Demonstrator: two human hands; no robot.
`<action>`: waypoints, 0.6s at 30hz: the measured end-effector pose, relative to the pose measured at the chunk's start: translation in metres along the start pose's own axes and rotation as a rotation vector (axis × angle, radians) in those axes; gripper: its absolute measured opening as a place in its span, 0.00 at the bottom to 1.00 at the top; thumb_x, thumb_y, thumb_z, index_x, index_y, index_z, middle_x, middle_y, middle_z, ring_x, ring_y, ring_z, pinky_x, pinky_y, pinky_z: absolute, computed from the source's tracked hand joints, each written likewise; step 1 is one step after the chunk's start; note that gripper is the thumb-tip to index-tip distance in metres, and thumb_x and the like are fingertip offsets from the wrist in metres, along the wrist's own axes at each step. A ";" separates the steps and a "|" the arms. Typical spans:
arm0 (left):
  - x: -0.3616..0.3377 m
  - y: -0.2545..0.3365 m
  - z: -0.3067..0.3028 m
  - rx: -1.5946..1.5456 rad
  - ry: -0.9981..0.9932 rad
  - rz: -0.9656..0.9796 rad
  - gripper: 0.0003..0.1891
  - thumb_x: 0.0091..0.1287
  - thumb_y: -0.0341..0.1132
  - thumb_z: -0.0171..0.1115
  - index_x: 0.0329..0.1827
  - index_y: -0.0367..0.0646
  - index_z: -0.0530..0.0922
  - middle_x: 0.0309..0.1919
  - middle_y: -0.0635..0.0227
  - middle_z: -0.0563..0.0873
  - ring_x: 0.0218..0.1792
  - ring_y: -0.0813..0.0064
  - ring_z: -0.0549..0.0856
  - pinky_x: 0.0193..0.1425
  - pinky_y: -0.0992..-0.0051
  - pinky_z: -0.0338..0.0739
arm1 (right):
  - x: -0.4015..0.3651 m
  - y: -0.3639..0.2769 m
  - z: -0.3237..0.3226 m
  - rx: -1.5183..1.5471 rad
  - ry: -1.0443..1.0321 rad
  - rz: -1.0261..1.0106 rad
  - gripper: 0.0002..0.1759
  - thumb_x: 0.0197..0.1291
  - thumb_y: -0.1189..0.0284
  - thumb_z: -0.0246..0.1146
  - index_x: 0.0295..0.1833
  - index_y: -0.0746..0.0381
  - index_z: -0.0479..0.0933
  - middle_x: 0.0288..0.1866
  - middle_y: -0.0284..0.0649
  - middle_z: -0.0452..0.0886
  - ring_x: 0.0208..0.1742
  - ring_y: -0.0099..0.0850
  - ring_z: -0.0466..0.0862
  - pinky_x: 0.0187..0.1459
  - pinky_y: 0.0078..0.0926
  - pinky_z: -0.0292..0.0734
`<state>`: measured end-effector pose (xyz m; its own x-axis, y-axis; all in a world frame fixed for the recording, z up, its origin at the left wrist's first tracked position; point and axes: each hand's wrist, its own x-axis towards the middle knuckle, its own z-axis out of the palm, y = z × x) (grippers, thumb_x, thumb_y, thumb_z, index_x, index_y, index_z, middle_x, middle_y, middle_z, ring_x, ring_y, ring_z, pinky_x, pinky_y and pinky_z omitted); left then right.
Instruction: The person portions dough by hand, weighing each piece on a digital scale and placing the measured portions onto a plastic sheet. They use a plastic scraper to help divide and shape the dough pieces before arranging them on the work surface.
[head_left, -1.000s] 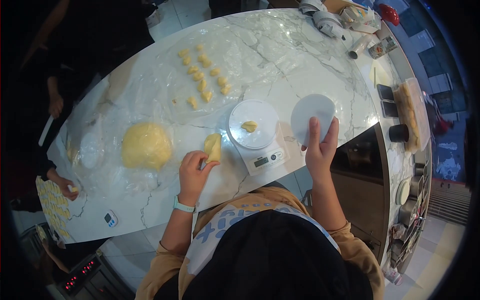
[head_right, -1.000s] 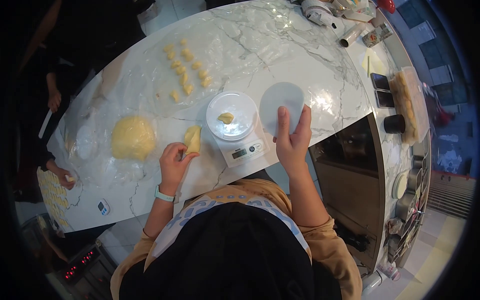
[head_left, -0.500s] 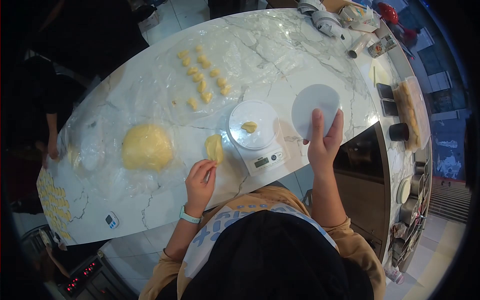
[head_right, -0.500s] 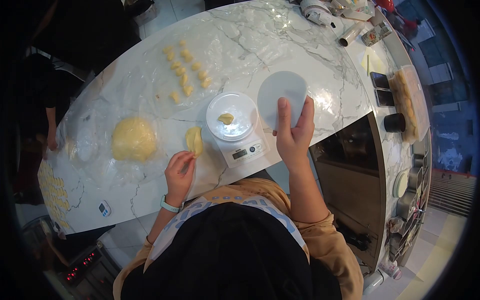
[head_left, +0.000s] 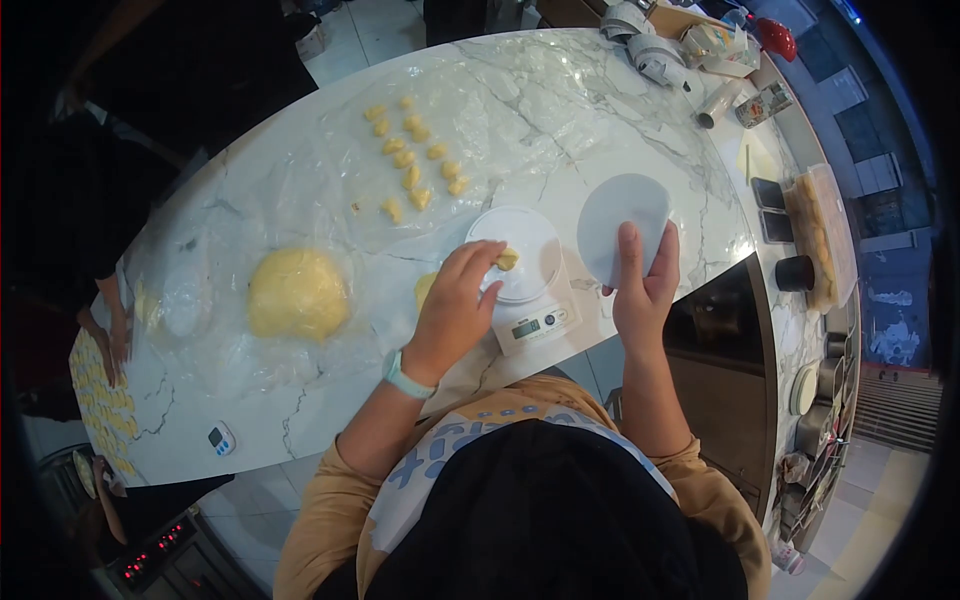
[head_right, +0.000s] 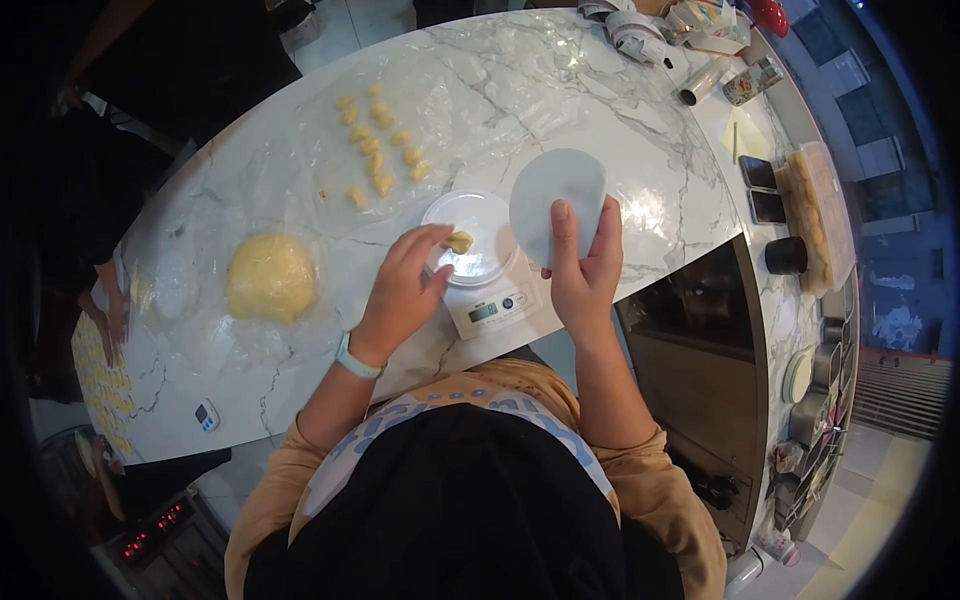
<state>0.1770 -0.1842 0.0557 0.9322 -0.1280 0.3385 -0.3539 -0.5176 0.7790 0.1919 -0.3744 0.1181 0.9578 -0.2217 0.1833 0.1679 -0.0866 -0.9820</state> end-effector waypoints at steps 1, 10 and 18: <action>0.009 -0.001 0.004 0.013 -0.020 0.049 0.16 0.56 0.23 0.63 0.49 0.40 0.78 0.49 0.55 0.79 0.49 0.56 0.79 0.54 0.67 0.74 | 0.000 -0.002 0.001 -0.008 -0.008 -0.007 0.15 0.68 0.63 0.56 0.49 0.63 0.67 0.31 0.32 0.75 0.22 0.14 0.72 0.18 0.11 0.65; -0.037 0.012 -0.027 -0.084 0.092 -0.120 0.10 0.57 0.24 0.64 0.42 0.38 0.81 0.40 0.59 0.82 0.39 0.60 0.83 0.46 0.71 0.78 | -0.007 -0.004 0.013 0.016 -0.104 0.000 0.13 0.68 0.64 0.56 0.48 0.62 0.68 0.29 0.31 0.76 0.22 0.13 0.72 0.18 0.13 0.65; -0.128 -0.018 -0.029 0.207 0.126 -0.191 0.10 0.54 0.22 0.65 0.40 0.37 0.82 0.39 0.61 0.83 0.40 0.62 0.83 0.44 0.69 0.78 | -0.043 0.035 0.068 -0.585 -0.949 -0.206 0.15 0.63 0.69 0.59 0.51 0.63 0.66 0.19 0.49 0.77 0.21 0.46 0.80 0.23 0.39 0.71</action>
<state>0.0621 -0.1339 0.0132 0.9591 0.0870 0.2693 -0.1386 -0.6854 0.7149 0.1722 -0.3018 0.0722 0.7563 0.6541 -0.0144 0.4464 -0.5319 -0.7196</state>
